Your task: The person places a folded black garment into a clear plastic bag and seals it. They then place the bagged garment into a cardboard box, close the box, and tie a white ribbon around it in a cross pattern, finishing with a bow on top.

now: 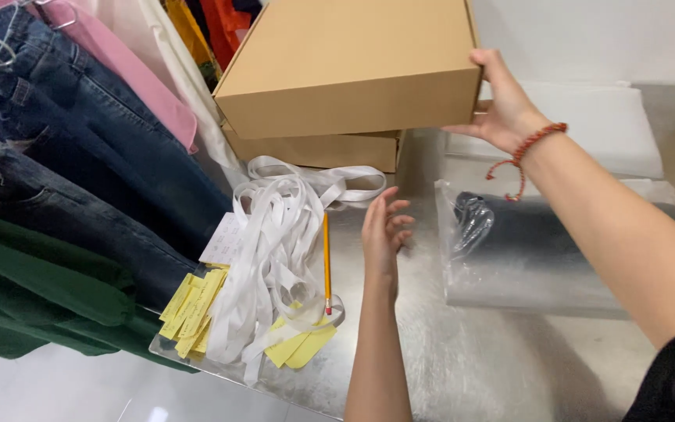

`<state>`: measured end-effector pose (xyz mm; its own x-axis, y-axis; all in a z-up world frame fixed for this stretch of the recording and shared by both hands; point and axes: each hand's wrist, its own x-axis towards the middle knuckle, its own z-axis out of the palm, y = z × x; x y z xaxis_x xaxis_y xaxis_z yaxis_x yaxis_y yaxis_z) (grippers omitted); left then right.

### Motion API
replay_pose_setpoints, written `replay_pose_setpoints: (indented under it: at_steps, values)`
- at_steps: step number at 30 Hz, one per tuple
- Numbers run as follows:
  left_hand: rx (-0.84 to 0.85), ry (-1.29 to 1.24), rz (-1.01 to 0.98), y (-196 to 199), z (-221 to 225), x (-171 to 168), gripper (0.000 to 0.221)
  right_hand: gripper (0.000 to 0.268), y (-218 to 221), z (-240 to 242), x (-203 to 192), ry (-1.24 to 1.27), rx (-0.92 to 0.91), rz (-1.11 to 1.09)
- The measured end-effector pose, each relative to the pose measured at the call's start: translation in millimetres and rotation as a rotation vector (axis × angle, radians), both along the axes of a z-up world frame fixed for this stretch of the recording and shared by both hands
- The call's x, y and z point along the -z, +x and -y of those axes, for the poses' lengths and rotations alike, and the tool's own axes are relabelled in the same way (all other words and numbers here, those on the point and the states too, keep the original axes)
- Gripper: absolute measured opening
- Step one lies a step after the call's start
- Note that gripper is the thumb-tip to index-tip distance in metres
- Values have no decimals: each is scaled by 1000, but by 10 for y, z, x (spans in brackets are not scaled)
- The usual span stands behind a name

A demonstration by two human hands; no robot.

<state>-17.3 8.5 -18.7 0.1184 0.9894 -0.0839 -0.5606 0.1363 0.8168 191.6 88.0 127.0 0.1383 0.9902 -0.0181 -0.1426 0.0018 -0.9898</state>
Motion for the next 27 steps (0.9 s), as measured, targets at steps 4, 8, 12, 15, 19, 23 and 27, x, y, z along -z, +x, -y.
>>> replay_pose_setpoints:
  at_steps: [4,8,12,15,19,23,27]
  values:
    - [24,32,41,41,-18,62,47,90,690,877,-88,32,53,16]
    - [74,117,-15,167,21,70,46,85,1323,1709,109,25,130,1]
    - [90,202,-123,320,413,-129,40,79,1658,2221,365,-5,205,38]
    - [91,144,-253,423,587,-167,42,70,1817,2415,526,-50,237,-48]
    - [68,92,-252,507,658,-147,41,77,1998,2522,776,-10,198,-69]
    - [86,33,-243,499,704,-149,46,79,2052,2588,879,-67,230,-54]
    - [110,-82,-164,533,782,-256,55,80,2094,2570,927,-75,240,-53]
